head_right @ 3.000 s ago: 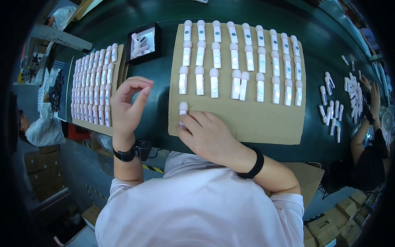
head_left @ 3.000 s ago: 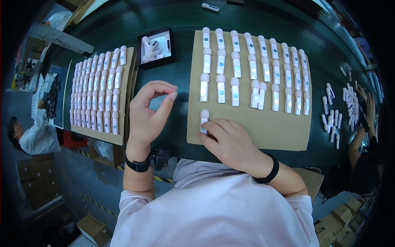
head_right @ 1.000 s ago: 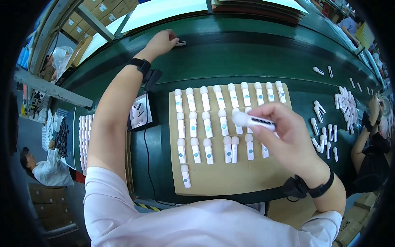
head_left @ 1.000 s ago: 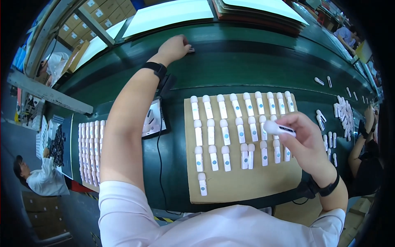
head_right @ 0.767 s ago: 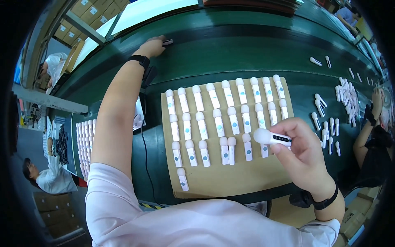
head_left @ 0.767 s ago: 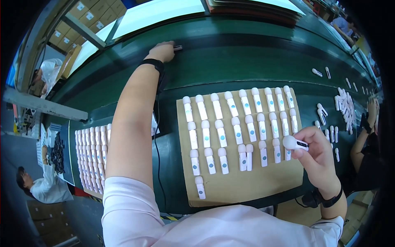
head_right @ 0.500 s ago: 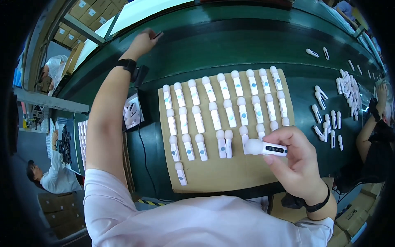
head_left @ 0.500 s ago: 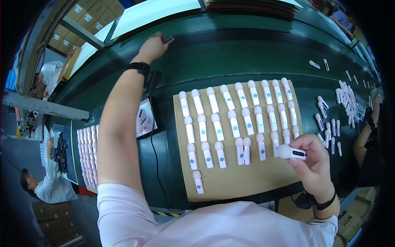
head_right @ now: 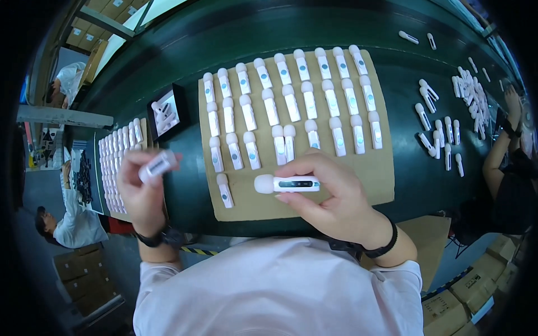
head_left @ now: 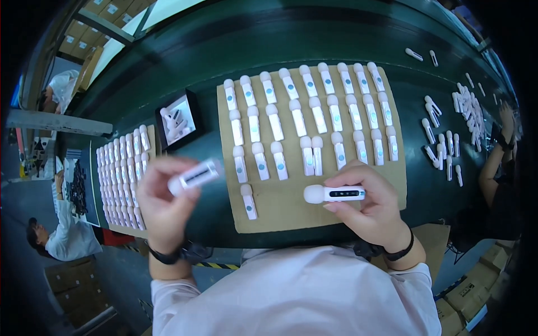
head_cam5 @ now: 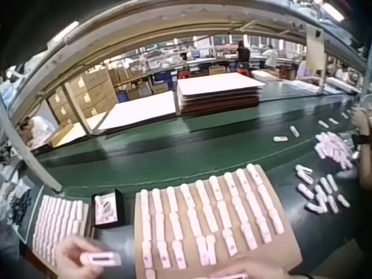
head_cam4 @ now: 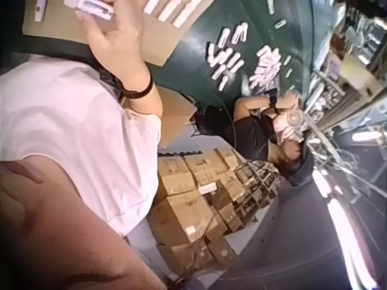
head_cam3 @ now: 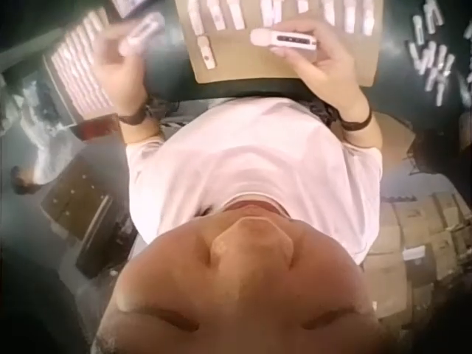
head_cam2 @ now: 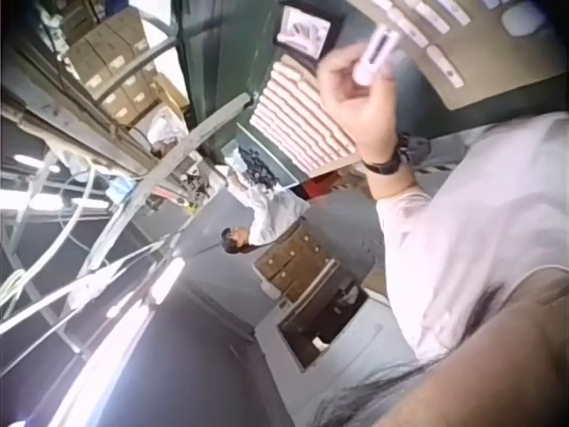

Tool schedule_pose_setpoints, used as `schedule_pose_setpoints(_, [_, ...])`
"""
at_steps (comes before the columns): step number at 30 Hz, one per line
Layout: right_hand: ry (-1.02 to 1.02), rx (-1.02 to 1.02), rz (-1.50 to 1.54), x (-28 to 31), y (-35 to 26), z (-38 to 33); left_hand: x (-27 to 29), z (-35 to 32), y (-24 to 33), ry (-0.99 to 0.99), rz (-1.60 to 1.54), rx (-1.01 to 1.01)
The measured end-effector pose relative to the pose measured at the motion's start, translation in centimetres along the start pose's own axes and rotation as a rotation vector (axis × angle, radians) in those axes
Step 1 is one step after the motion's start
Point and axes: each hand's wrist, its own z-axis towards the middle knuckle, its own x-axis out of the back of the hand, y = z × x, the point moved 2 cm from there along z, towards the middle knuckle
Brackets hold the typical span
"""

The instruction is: The person picks up microphones from a cardboard sheet, turns them over to inspect them, and places them onto a conveyor belt. This process is repeated for several microphones, including some from a pile, before the person lifts and sets aside the empty cardboard sheet.

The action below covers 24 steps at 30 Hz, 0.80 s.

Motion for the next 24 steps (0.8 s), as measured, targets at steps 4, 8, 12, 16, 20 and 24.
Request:
schedule_pose_setpoints(4, [-0.031, 0.004, 0.029, -1.0, 1.2, -0.6, -3.7, -3.9, -0.7, 0.032, -0.074, 0.139])
schedule_pose_setpoints(8, [-0.065, 0.032, 0.042, -1.8, 2.1, -1.1, -5.5, -5.1, -1.0, -0.049, -0.2, 0.171])
schedule_pose_setpoints(12, [-0.034, 0.085, 0.055, -2.1, 2.1, -1.8, -6.5, -5.3, -1.1, -0.122, -0.12, 0.154])
schedule_pose_setpoints(16, [0.007, 0.077, 0.114, -2.1, 2.3, -2.4, -7.0, -5.2, -1.0, -0.166, -0.071, 0.022])
schedule_pose_setpoints(20, [-0.022, 0.103, 0.076, -2.0, 2.2, -2.5, -7.5, -5.1, -0.5, -0.171, -0.056, 0.016])
schedule_pose_setpoints(24, [-0.022, 0.12, 0.062, -1.8, 2.2, -2.6, -7.7, -5.0, -0.3, -0.183, -0.061, 0.009])
